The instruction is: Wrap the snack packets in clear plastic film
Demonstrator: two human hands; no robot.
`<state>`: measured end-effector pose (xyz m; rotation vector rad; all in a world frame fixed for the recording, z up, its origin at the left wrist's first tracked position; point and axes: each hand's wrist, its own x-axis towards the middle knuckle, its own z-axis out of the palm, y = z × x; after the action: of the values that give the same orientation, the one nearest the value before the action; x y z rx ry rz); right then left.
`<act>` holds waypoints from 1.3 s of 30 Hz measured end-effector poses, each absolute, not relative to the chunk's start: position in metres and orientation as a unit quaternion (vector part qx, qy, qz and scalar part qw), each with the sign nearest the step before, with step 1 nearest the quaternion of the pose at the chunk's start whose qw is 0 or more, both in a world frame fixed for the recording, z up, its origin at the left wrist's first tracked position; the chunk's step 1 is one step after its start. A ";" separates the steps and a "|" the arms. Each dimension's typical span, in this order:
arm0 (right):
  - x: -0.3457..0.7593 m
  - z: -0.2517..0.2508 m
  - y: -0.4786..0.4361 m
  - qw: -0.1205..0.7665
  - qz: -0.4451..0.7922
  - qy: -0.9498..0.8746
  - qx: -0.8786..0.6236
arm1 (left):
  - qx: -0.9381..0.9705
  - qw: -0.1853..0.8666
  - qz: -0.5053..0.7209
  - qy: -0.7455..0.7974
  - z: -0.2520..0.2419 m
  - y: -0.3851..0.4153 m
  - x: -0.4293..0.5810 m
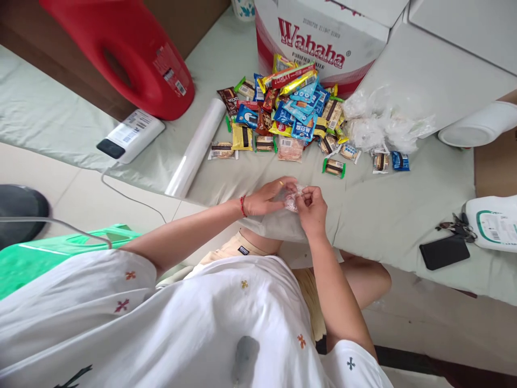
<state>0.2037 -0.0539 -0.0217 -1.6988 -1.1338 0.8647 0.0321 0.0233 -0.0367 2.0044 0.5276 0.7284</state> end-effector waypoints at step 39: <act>0.209 -0.012 -0.083 0.584 0.489 -0.272 -0.588 | 0.439 0.739 0.318 0.400 -0.007 -0.013 0.064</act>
<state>0.2094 -0.0831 -0.0118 -1.3733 -0.6350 1.1409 0.0642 -0.0127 -0.0071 0.9637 0.8781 0.6969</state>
